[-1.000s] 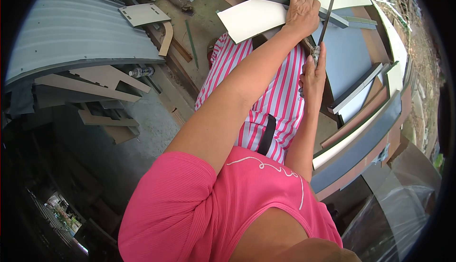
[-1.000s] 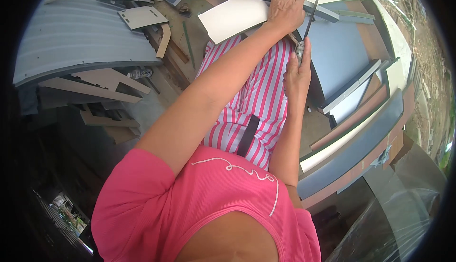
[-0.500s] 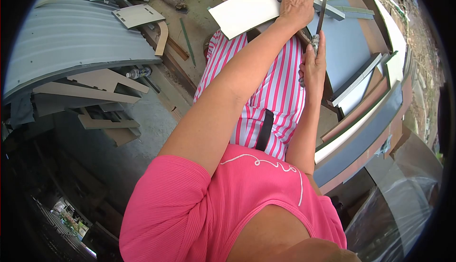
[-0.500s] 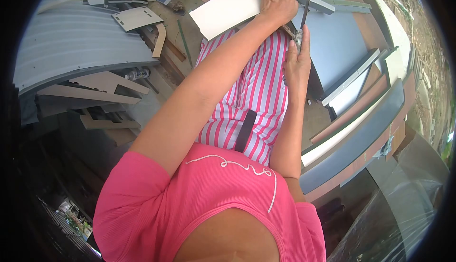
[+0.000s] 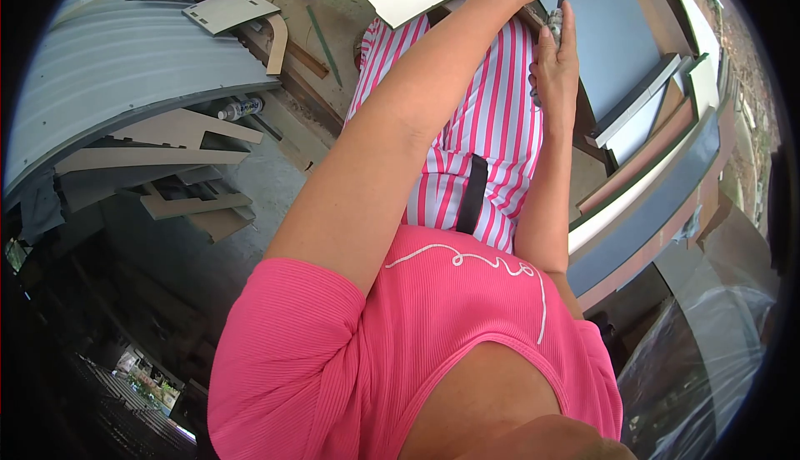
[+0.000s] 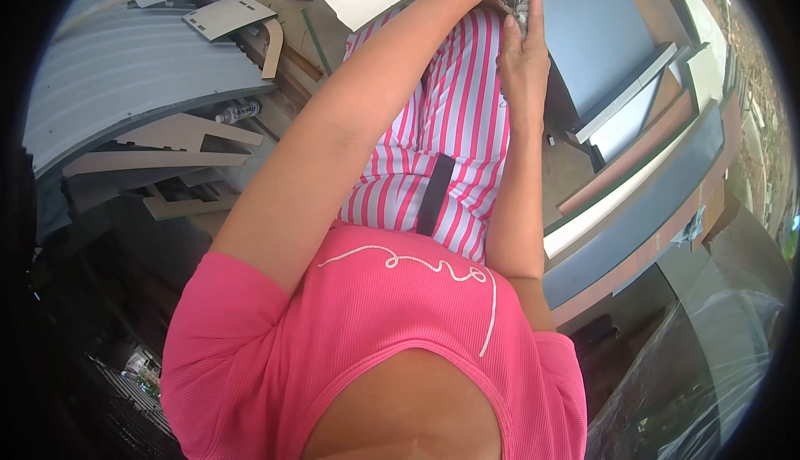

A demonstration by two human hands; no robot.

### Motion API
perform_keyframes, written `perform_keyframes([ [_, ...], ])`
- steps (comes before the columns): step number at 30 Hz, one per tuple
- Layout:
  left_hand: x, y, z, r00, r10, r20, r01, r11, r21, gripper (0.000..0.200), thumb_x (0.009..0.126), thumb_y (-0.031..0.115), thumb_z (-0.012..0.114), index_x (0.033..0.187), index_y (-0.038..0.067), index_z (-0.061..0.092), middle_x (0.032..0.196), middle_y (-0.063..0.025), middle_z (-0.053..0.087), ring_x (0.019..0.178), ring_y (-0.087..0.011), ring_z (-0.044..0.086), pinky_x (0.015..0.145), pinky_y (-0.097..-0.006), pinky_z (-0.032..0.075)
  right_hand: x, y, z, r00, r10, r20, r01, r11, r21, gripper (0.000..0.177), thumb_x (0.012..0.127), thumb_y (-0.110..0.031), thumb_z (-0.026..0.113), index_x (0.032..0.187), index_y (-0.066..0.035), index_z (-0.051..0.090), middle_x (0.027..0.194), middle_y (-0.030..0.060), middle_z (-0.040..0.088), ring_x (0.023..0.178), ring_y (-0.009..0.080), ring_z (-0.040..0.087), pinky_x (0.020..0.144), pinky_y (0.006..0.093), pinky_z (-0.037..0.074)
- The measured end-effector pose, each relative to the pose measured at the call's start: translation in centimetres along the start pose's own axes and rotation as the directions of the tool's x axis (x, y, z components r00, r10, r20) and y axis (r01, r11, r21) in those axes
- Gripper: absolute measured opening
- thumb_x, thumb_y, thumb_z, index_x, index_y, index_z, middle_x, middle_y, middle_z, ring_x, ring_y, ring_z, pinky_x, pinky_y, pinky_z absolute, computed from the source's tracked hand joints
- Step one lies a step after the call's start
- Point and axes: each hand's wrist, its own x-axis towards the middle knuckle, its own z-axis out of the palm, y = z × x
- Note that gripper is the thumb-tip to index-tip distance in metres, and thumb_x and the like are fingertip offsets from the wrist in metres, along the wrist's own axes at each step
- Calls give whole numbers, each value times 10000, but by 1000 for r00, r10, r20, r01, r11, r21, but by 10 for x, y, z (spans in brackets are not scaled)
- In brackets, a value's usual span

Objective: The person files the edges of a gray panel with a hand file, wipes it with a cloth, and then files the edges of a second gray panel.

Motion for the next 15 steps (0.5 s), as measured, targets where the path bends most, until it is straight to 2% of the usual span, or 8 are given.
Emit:
perform_keyframes([
  [1,-1,-1,2,1000,8,-7,-8,1000,3,181,785,103,536,916,6,616,924,-187,623,954,-338,566,922,-470,375,-11,5,3,1000,13,-14,-13,1000,-7,509,1015,-259,474,1507,-231,349,1157,181,645,921,235,642,906,406,484],
  [2,0,-1,3,1000,9,2,-9,1000,1,181,785,103,536,916,6,616,924,-187,623,954,-338,566,922,-470,375,-9,7,3,1000,22,-14,-22,1000,-5,509,1015,-259,474,1507,-231,349,1157,181,645,921,235,642,906,406,484],
  [4,2,0,4,1000,-17,-22,19,996,84,199,785,106,548,936,2,624,947,-186,627,969,-335,567,932,-465,372,-1,2,-3,1000,-8,-1,8,996,-90,500,1016,-264,472,1503,-240,360,1029,160,672,787,205,639,796,371,513],
  [5,5,4,-2,996,-89,-4,89,995,44,220,791,116,559,962,-1,632,983,-188,630,994,-331,565,946,-465,365,2,-16,-11,992,74,98,-70,997,-41,497,1017,-265,466,1502,-226,362,906,134,675,662,175,605,703,350,516],
  [6,8,5,-7,996,-84,-2,84,996,41,220,791,116,559,962,-1,632,983,-188,630,994,-331,565,946,-465,365,13,-17,-11,993,77,93,-73,996,-40,497,1017,-265,466,1502,-226,362,906,134,675,662,175,605,703,350,516],
  [8,8,2,-9,992,-94,81,87,992,92,236,799,127,566,986,2,636,1012,-190,631,1012,-327,564,959,-464,357,39,-18,-8,993,-35,116,-4,947,320,514,1018,-218,513,1509,-202,358,651,-32,456,489,38,355,394,211,287],
  [11,9,-2,-6,995,-78,57,72,993,98,242,805,135,558,995,7,637,1025,-189,631,1025,-325,558,967,-462,348,44,-46,-16,986,-26,166,-16,969,246,538,1001,-142,437,1524,-156,312,666,13,528,490,90,432,435,229,355],
  [15,8,-1,-6,993,-83,81,74,992,106,242,822,128,529,1004,10,637,1035,-180,631,1043,-320,550,971,-463,340,16,-41,-14,994,0,111,-22,981,195,533,997,-119,422,1520,-141,319,664,-8,471,506,71,388,441,222,338],
])
